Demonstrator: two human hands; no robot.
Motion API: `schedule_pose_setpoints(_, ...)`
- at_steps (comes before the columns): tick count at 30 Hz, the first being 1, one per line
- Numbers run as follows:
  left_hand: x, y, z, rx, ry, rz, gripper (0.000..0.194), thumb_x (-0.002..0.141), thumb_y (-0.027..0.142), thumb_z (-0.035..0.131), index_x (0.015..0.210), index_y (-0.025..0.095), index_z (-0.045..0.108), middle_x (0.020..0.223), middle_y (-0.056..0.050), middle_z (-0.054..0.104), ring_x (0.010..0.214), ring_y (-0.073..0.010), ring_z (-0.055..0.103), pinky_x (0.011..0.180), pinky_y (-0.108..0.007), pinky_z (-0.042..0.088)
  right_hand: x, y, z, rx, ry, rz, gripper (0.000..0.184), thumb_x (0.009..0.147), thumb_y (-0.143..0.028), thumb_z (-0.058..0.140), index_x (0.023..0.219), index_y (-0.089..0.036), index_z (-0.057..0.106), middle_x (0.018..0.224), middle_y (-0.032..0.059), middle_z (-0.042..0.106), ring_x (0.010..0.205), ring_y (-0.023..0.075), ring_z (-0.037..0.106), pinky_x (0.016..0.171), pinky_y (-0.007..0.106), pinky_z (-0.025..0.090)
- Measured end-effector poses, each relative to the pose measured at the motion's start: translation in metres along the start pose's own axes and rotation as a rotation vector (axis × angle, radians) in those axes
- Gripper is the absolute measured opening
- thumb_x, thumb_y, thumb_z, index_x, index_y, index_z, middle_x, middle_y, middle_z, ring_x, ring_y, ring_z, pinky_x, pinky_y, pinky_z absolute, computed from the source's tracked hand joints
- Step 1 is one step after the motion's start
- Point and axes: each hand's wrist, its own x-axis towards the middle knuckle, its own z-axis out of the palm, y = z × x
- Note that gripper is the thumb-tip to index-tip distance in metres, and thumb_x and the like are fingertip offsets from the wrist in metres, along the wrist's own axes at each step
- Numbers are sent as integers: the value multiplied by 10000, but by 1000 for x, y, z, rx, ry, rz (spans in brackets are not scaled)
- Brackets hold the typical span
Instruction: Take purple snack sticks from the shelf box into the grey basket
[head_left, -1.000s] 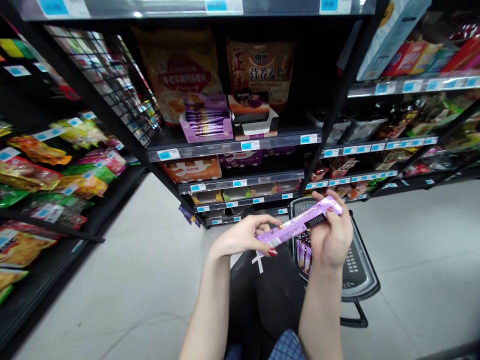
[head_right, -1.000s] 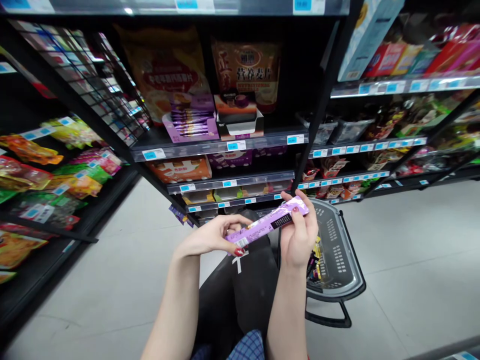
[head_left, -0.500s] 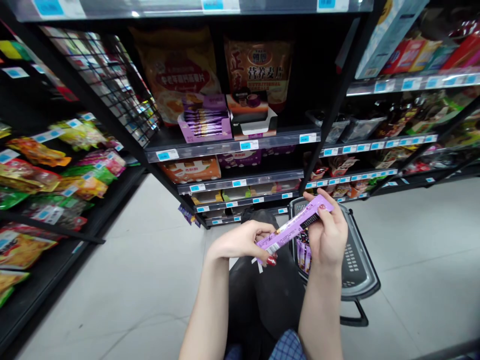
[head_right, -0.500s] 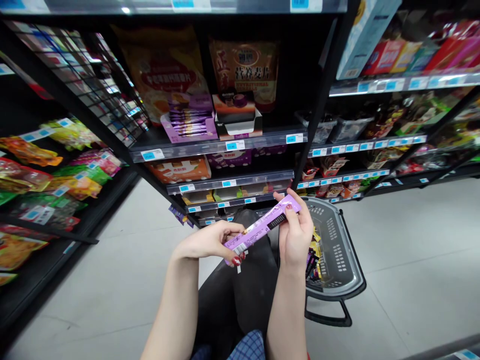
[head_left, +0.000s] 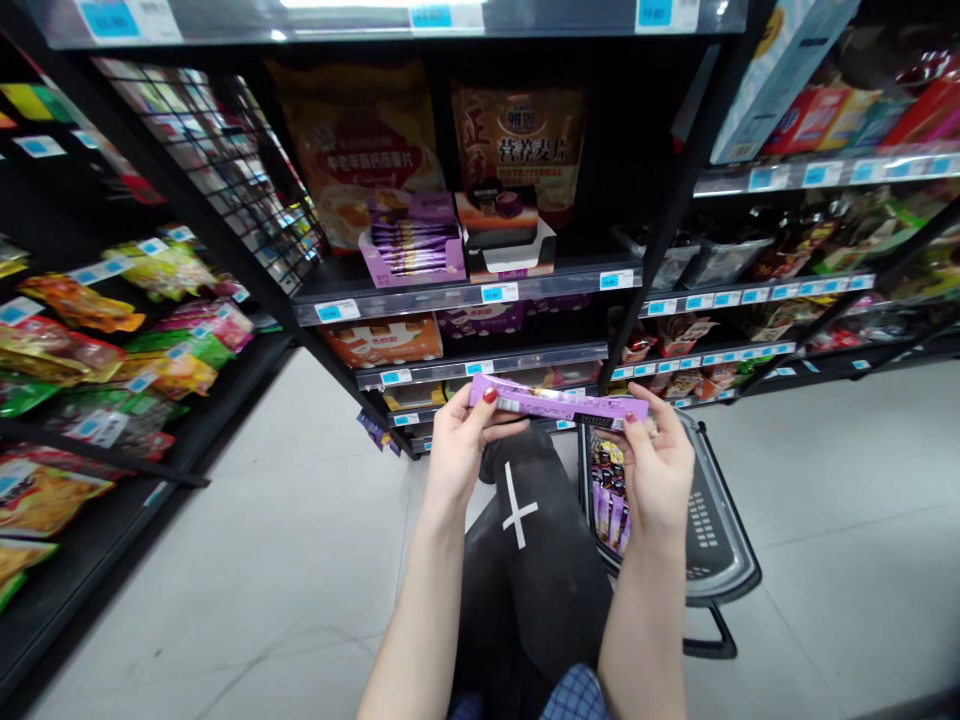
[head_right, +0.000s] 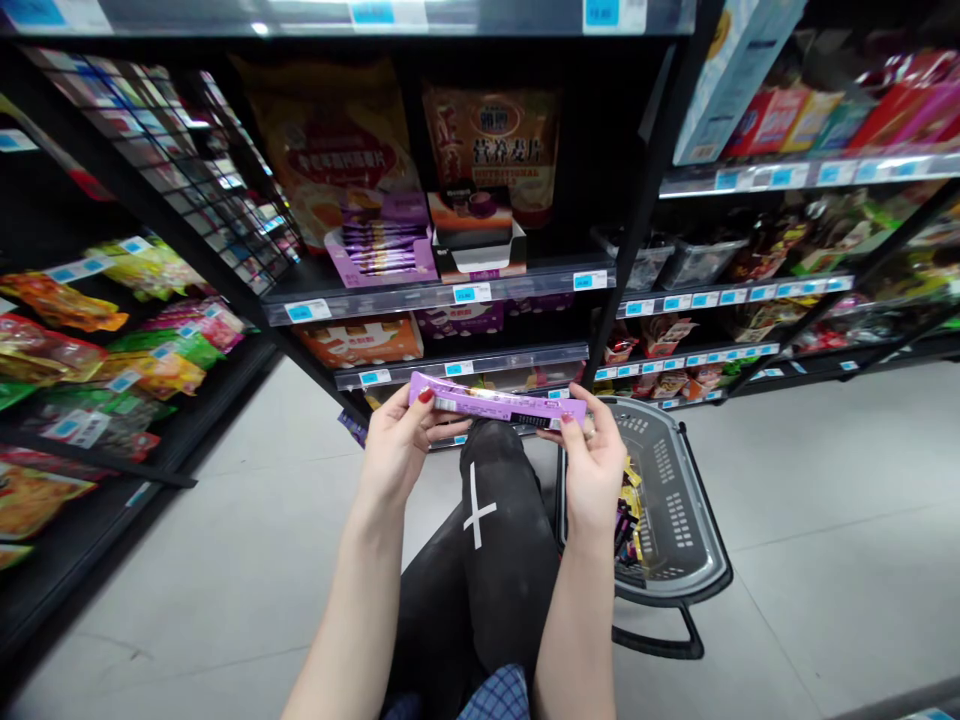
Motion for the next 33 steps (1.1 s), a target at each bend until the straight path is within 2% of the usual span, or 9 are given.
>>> schedule_pose_setpoints(4, 0, 0, 1, -30, 76, 34, 286, 682, 340, 732, 852, 128, 643, 727, -34, 688, 619, -167, 692, 627, -278, 602, -1, 2, 2, -29, -20, 24, 366, 715, -293, 697, 1056, -181, 629, 714, -12, 667, 541, 106, 620, 573, 260, 562)
schedule_pose_setpoints(14, 0, 2, -1, -48, 45, 53, 236, 716, 320, 704, 849, 136, 638, 733, -24, 685, 637, -160, 683, 628, -297, 609, -3, 1, 4, -40, -50, 13, 316, 740, -255, 675, 1040, -176, 616, 661, -24, 665, 514, 109, 647, 560, 229, 550)
schedule_pose_setpoints(19, 0, 1, -1, -82, 35, 29, 345, 776, 407, 627, 986, 134, 599, 802, -63, 699, 637, -185, 692, 585, -323, 604, -6, -2, 8, -38, -96, -23, 251, 750, -273, 669, 976, -185, 606, 649, -26, 648, 489, 112, 627, 508, 238, 529)
schedule_pose_setpoints(22, 1, -1, -2, -84, 9, 8, 328, 802, 415, 597, 982, 141, 575, 876, -89, 711, 658, -206, 704, 579, -330, 600, -7, -2, 10, -11, -108, -71, 179, 765, -276, 658, 918, -207, 594, 709, -16, 661, 520, 118, 629, 510, 250, 519)
schedule_pose_setpoints(26, 2, -3, 0, -113, -61, 31, 239, 809, 343, 607, 949, 156, 557, 956, -86, 710, 714, -207, 710, 666, -364, 600, -7, -1, 11, 6, -67, -137, 100, 768, -237, 663, 815, -212, 579, 788, -1, 675, 575, 123, 630, 548, 262, 507)
schedule_pose_setpoints(30, 2, -6, 1, -134, -100, 105, 204, 811, 323, 605, 929, 168, 545, 1007, -75, 698, 731, -177, 701, 674, -354, 600, -7, -3, 9, 15, -63, -164, 78, 782, -220, 645, 791, -202, 570, 813, 14, 669, 672, 140, 630, 611, 281, 500)
schedule_pose_setpoints(33, 1, -9, 1, -125, -80, 183, 226, 804, 371, 611, 870, 167, 540, 935, -55, 703, 737, -165, 694, 634, -314, 604, -8, -4, 7, 24, -102, -161, 75, 787, -206, 633, 812, -204, 562, 842, 16, 660, 730, 143, 621, 631, 279, 486)
